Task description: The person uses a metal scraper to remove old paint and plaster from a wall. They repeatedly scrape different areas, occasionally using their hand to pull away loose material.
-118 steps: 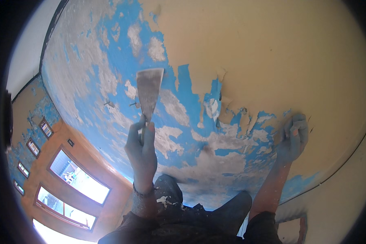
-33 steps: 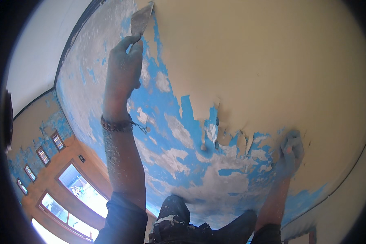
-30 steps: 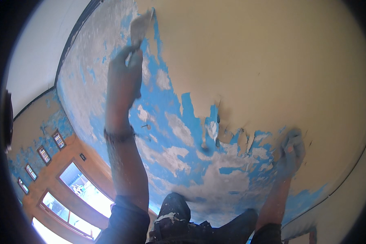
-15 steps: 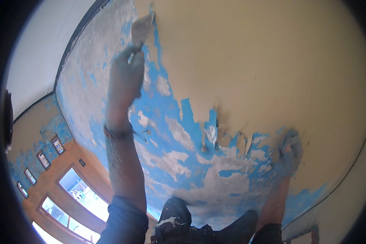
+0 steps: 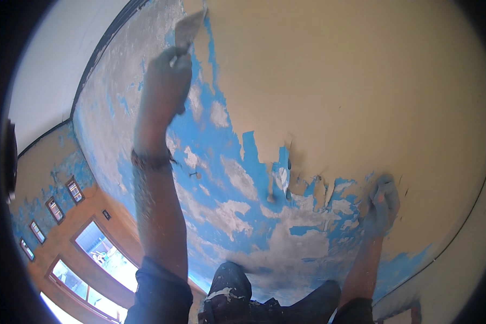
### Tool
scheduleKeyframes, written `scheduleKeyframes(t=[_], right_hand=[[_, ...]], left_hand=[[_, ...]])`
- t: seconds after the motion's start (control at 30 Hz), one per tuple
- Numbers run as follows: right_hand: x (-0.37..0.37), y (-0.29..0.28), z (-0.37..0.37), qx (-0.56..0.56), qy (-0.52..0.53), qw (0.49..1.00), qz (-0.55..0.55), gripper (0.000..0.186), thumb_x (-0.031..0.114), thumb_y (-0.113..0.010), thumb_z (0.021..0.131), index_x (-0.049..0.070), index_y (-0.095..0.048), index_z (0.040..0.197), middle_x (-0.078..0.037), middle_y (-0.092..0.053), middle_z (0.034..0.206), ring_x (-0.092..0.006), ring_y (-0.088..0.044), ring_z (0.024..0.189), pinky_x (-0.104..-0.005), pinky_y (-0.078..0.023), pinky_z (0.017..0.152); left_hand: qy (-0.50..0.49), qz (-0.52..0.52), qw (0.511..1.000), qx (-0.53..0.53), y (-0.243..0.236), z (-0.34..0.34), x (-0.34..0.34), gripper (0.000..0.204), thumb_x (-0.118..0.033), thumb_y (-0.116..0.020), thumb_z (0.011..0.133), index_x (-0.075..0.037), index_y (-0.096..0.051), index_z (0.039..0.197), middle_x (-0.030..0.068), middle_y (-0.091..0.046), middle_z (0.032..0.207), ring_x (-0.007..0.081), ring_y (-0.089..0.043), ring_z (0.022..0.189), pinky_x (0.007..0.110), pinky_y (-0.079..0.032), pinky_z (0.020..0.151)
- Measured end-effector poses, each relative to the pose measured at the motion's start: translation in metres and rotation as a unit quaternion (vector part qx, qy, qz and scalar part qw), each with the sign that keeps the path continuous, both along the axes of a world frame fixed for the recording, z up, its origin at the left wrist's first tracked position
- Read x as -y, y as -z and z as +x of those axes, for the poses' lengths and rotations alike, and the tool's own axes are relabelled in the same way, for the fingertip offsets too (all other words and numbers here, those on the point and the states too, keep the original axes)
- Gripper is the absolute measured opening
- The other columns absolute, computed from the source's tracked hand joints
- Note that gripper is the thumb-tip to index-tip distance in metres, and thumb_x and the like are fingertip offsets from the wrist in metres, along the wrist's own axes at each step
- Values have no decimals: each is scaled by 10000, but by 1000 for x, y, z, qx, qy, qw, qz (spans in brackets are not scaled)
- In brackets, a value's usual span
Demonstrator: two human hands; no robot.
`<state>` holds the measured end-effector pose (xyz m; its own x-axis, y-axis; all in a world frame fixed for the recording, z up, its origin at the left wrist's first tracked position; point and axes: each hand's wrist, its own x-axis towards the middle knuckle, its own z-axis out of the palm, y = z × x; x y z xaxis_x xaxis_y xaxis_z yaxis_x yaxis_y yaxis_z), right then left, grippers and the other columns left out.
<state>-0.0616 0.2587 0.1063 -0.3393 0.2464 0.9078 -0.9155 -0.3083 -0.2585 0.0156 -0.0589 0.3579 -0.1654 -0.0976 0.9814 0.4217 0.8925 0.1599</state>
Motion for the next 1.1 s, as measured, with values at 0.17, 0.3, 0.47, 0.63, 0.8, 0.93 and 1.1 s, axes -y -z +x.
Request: scheduleKeyframes(t=[0.17, 0.3, 0.47, 0.63, 0.8, 0.93, 1.1], right_hand=[[1, 7, -11, -6, -5, 1000, 11, 230, 219, -501, 920, 84, -407, 760, -6, -317, 785, -67, -317, 568, -183, -293, 409], [-1, 3, -3, -10, 2, 1000, 0, 229, 223, -505, 916, 84, -410, 761, -6, -327, 788, -63, -322, 560, -183, -290, 403], [0, 6, -8, 16, -26, 999, -25, 206, 216, -507, 914, 71, -434, 785, -8, -351, 806, -60, -340, 569, -184, -291, 406], [-3, 4, -5, -1, -7, 1000, -22, 203, 219, -507, 914, 69, -439, 795, -10, -357, 812, -58, -341, 565, -183, -289, 408], [4, 4, -8, 1, -23, 1000, -17, 204, 224, -507, 916, 77, -437, 792, -9, -356, 809, -57, -342, 564, -181, -289, 408], [-1, 2, -3, 10, -14, 1000, -21, 205, 232, -511, 914, 89, -434, 789, -4, -348, 795, -58, -342, 568, -180, -291, 409], [1, 6, -9, 6, -31, 999, -28, 210, 237, -524, 909, 86, -438, 792, -3, -342, 795, -60, -342, 568, -178, -302, 418]], left_hand=[[-40, 16, 997, 58, -25, 20, -1, 378, -185, -443, 860, 42, -588, 1124, 121, -585, 619, 162, -470, 372, 308, -425, 371], [-4, 23, 998, 56, -29, 25, -16, 317, -78, -410, 804, 95, -627, 958, 257, -622, 697, 288, -628, 540, 391, -522, 539], [-2, 18, 999, 45, -44, 13, -9, 361, -132, -437, 815, 59, -598, 1075, 219, -628, 729, 234, -603, 491, 351, -485, 441], [9, 32, 998, 61, -40, 10, -18, 397, -168, -439, 830, 46, -586, 1130, 175, -619, 702, 197, -579, 459, 333, -457, 401], [-50, 13, 996, 66, -65, 17, -7, 390, -169, -417, 846, 38, -584, 1132, 139, -598, 667, 195, -560, 421, 316, -437, 380], [-20, 4, 997, 71, -51, 17, -12, 377, -161, -412, 844, 47, -588, 1105, 141, -602, 670, 206, -559, 420, 330, -450, 397], [-57, -10, 997, 42, -52, 19, -10, 320, -91, -439, 773, 95, -609, 970, 313, -625, 827, 379, -655, 720, 450, -535, 694]])
